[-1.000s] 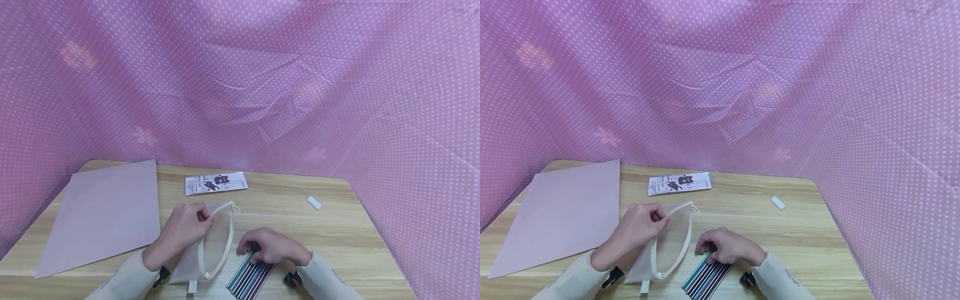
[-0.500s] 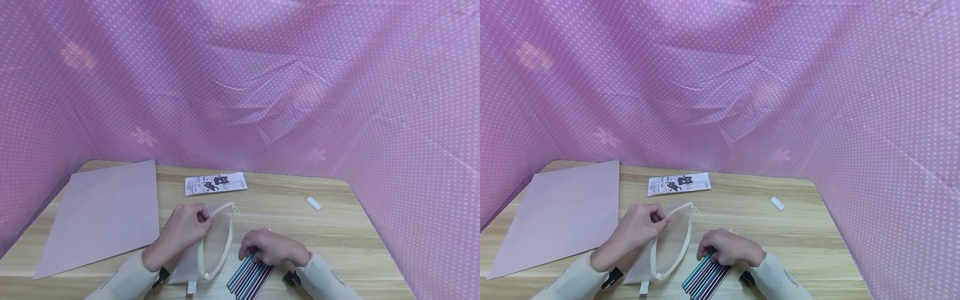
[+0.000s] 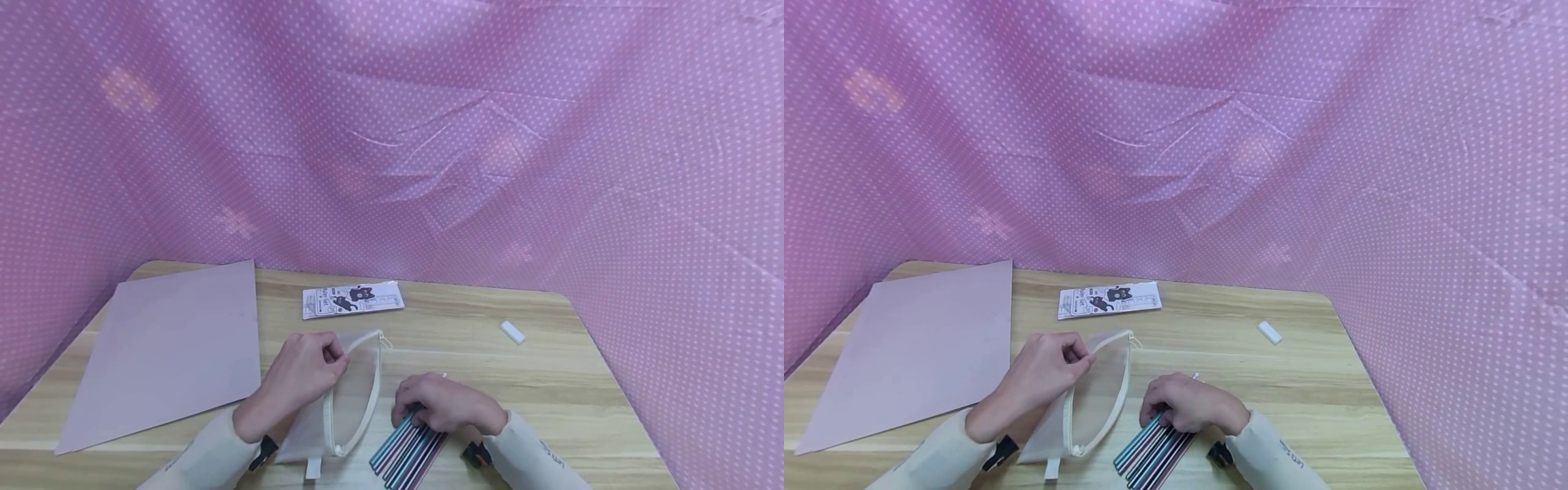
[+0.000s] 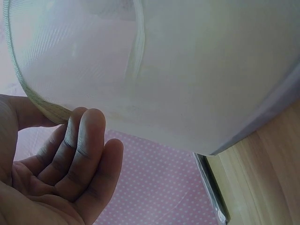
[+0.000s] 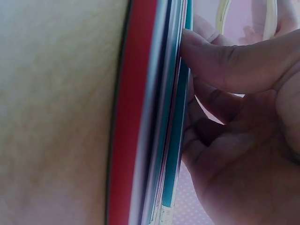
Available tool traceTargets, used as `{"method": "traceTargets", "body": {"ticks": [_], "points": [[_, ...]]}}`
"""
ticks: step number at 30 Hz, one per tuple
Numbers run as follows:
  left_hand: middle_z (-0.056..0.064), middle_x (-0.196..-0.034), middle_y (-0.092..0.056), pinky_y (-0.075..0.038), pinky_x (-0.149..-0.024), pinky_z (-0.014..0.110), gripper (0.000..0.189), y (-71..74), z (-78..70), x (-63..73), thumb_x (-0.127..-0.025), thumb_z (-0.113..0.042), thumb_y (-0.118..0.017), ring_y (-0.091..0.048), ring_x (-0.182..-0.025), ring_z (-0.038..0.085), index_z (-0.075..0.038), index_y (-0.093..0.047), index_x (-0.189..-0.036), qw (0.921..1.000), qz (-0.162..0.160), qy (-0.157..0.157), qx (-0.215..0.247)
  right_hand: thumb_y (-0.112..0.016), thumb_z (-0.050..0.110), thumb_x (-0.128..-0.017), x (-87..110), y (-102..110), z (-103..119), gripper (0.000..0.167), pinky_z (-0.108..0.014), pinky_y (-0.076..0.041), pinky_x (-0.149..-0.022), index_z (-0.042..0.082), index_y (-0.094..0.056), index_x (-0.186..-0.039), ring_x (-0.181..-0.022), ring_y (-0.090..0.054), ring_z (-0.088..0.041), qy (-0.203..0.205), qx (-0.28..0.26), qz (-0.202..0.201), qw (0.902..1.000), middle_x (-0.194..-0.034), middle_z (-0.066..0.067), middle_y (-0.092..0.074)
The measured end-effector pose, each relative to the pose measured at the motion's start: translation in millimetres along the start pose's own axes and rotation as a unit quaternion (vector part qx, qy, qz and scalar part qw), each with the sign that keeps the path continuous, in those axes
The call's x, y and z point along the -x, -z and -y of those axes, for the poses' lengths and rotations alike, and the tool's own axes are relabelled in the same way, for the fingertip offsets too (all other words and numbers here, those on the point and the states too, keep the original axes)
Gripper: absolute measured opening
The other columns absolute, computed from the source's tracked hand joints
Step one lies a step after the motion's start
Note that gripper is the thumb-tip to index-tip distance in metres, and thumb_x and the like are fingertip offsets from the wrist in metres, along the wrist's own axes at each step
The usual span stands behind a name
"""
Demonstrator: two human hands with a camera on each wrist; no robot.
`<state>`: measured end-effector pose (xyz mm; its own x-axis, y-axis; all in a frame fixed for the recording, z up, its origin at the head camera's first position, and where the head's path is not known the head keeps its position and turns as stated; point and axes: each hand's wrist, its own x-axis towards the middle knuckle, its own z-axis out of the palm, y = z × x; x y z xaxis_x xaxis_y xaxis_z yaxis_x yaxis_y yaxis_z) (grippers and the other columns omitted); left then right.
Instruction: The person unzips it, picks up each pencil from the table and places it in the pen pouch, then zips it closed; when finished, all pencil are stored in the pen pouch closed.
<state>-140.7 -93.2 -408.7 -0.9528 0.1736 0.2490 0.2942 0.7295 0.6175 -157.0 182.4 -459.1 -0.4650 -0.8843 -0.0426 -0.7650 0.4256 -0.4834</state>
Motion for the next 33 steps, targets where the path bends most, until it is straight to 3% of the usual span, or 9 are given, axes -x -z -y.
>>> {"method": "traceTargets", "body": {"ticks": [13, 21, 26, 29, 33], "points": [[-0.011, -0.062, -0.065, -0.045, -0.054, 0.018, 0.016, 1.7, 0.1, -0.3, -0.079, -0.017, -0.08, -0.052, -0.054, 0.003, -0.021, -0.068, -0.07, 1.0, 0.001, 0.004, 0.002, -0.07, -0.002, -0.084, -0.2, 7.1, 9.6, 0.032, -0.014, -0.051, -0.09, 0.021, -0.076, -0.105, -0.096, -0.061, 0.004, 0.001, -0.007, -0.019, 0.9998, -0.103, 0.01, -0.073], [-0.011, -0.061, -0.064, -0.045, -0.054, 0.019, 0.016, 2.4, 0.5, -1.1, -0.079, -0.018, -0.08, -0.052, -0.053, 0.003, -0.021, -0.067, -0.069, 1.0, 0.001, 0.004, -0.001, -0.07, 0.001, -0.087, 9.0, 27.0, 13.3, 0.027, -0.019, -0.055, -0.08, 0.021, -0.073, -0.105, -0.087, -0.06, 0.003, 0.018, -0.097, -0.076, 0.9922, -0.099, 0.008, -0.072], [-0.011, -0.061, -0.064, -0.045, -0.054, 0.019, 0.016, 1.9, 0.5, -0.9, -0.08, -0.017, -0.08, -0.051, -0.053, 0.003, -0.021, -0.067, -0.069, 1.0, 0.001, 0.002, 0.0, -0.068, 0.004, -0.09, 12.6, 31.9, 13.4, 0.022, -0.025, -0.055, -0.081, 0.015, -0.071, -0.109, -0.087, -0.061, -0.002, -0.001, -0.202, -0.116, 0.9725, -0.097, -0.005, -0.072], [-0.011, -0.061, -0.063, -0.044, -0.053, 0.018, 0.016, 1.7, 0.7, -0.6, -0.08, -0.017, -0.08, -0.051, -0.052, 0.002, -0.021, -0.068, -0.069, 1.0, -0.001, -0.001, 0.0, -0.068, 0.006, -0.091, 11.5, 30.6, 15.9, 0.02, -0.024, -0.054, -0.08, 0.008, -0.069, -0.111, -0.087, -0.061, -0.003, -0.03, -0.279, -0.136, 0.95, -0.096, -0.011, -0.069], [-0.011, -0.06, -0.063, -0.044, -0.053, 0.018, 0.016, 1.7, 0.6, -0.8, -0.079, -0.017, -0.08, -0.051, -0.052, 0.002, -0.021, -0.068, -0.069, 1.0, -0.006, -0.003, -0.001, -0.066, 0.006, -0.091, 7.4, 25.6, 19.6, 0.023, -0.02, -0.053, -0.077, -0.002, -0.066, -0.112, -0.086, -0.06, -0.005, -0.061, -0.368, -0.15, 0.9158, -0.094, -0.005, -0.065]]}}
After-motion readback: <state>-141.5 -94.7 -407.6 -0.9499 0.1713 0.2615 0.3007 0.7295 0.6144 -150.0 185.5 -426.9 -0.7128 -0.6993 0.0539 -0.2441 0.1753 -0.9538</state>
